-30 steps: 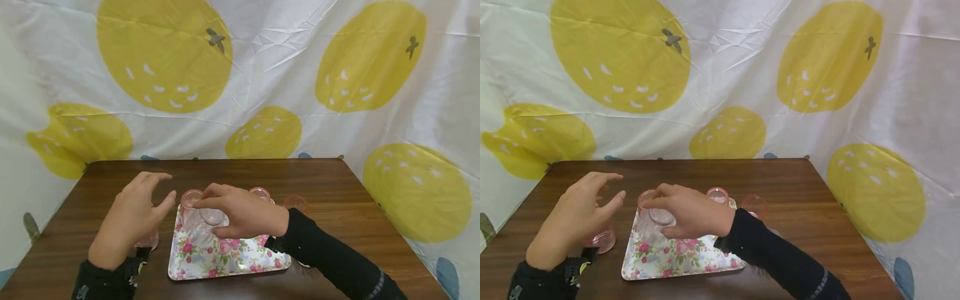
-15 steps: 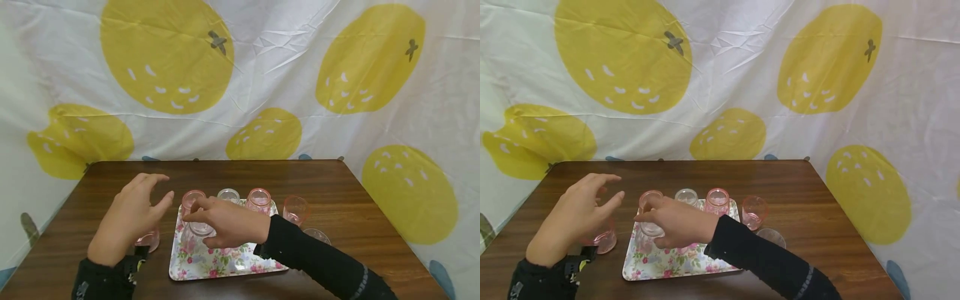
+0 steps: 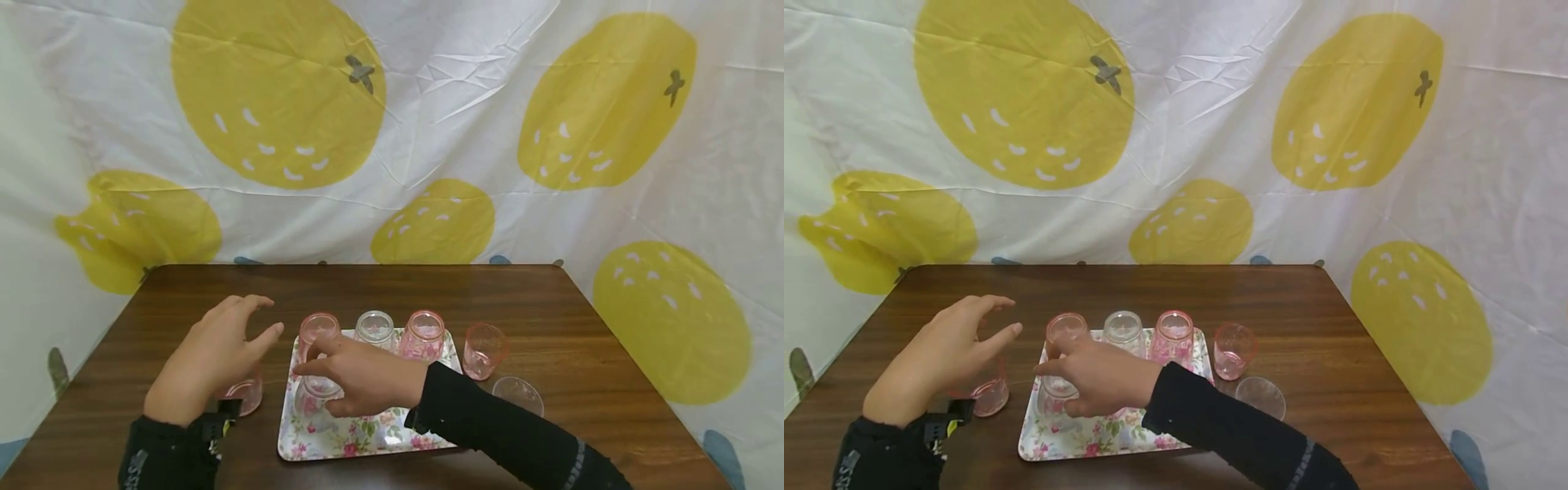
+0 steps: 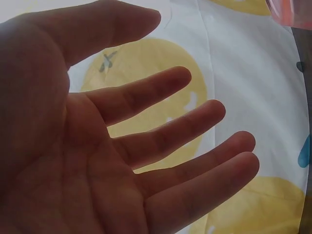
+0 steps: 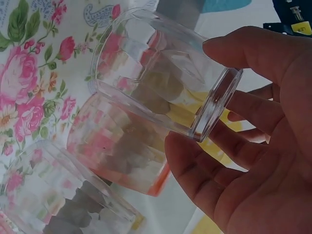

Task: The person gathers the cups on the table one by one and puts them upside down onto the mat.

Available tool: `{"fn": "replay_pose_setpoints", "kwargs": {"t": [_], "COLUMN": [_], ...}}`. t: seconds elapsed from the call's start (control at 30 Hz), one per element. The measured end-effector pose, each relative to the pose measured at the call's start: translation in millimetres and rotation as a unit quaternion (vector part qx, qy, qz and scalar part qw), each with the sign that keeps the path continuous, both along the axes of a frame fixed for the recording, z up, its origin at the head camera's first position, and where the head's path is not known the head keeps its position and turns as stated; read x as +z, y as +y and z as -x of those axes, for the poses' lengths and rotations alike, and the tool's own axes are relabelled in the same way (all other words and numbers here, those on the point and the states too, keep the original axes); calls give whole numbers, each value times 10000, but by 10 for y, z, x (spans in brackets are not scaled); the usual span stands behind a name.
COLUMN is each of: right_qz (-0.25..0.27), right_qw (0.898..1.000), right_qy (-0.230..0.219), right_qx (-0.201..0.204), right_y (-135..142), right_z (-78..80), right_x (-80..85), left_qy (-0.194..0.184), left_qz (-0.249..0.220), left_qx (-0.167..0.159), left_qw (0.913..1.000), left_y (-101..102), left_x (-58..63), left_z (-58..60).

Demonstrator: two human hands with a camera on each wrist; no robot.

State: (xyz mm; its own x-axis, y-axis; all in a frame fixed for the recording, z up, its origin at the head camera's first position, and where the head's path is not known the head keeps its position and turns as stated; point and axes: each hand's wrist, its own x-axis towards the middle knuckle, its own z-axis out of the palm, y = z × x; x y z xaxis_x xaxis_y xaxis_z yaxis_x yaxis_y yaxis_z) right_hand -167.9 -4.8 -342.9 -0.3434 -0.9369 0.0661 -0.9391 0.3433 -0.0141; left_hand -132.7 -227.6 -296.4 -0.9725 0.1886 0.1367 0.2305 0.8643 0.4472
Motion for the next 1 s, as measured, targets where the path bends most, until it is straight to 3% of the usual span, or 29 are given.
{"fn": "replay_pose_setpoints", "kwargs": {"t": [0.5,1.0], "right_qz": [-295,-45], "right_qw": [9993,9996], "right_qy": [-79,-198], "right_qx": [-214,-192], "right_y": [-92,-164], "right_z": [27,55], "right_x": [-50,-181], "left_qy": [21,-107], "left_qz": [-67,-61], "left_qx": [73,140], "left_qw": [9999,9998], "left_y": [-73,-103], "left_x": [-35,-35], "left_z": [35,49]}}
